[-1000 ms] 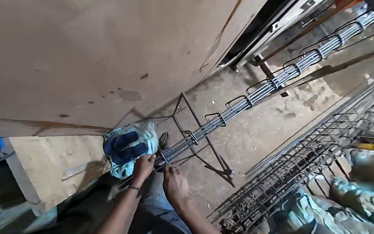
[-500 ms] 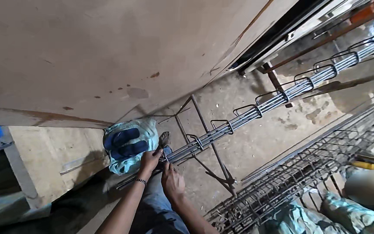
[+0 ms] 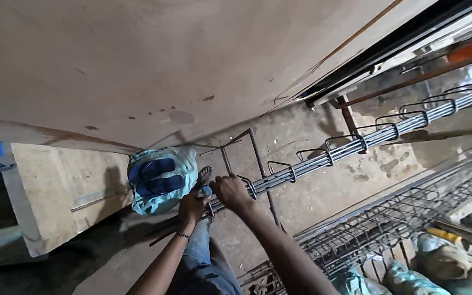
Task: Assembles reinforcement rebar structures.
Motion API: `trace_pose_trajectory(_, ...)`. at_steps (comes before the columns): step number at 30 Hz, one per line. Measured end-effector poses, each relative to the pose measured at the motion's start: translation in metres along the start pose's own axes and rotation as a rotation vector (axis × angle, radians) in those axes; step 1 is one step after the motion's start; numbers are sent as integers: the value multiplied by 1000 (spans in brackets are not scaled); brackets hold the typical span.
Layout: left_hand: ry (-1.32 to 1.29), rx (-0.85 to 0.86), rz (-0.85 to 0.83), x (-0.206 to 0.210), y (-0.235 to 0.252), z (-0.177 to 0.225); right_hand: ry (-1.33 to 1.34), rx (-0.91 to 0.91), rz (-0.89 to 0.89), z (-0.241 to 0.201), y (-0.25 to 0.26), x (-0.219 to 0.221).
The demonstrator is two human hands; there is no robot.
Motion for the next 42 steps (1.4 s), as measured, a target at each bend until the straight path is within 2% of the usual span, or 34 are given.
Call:
trace_pose_trajectory(3,-95,83,39,4,-2,-8,52,-18,-89,43,35,11)
trace_pose_trajectory(6,-138,172,47,8,-6,-12,200,-7,-195,65,47,20)
trace_pose_trajectory(9,-133,137,70,11,-5,-11,296,-138,-227,87,36,18)
trace_pose_trajectory(12,-127,86,44,10,-3,-10,235,-180,-140,114,21,8)
trace_pose_trajectory(13,-119,65,32,9,-3,-9,195,-181,-164,119,21,4)
trace_pose_trajectory(17,-81,46,15,7,-7,-6,46,-188,-449,111,42,10)
trace_pose_trajectory(20,-87,50,13,7,-4,-7,59,-231,-632,108,62,25)
trace_pose_trajectory(26,-100,36,7,7,-4,-6,128,-342,-789,117,69,38)
trace_pose_trajectory(31,-102,31,18,9,-3,-7,318,-260,-772,129,73,37)
trace_pose_trajectory(37,-116,41,19,9,-3,-8,295,-275,-781,126,73,33)
trace_pose_trajectory(42,-123,27,17,8,-2,-8,557,-289,-685,132,59,33)
Point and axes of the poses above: each hand's wrist, its own y-axis towards the middle knuckle, its own x-axis out of the palm, z = x × y, the point moved 1 cm from there along y, towards the middle knuckle, and after that the axes turned 14 degrees about -x, right-handed, at the moved point
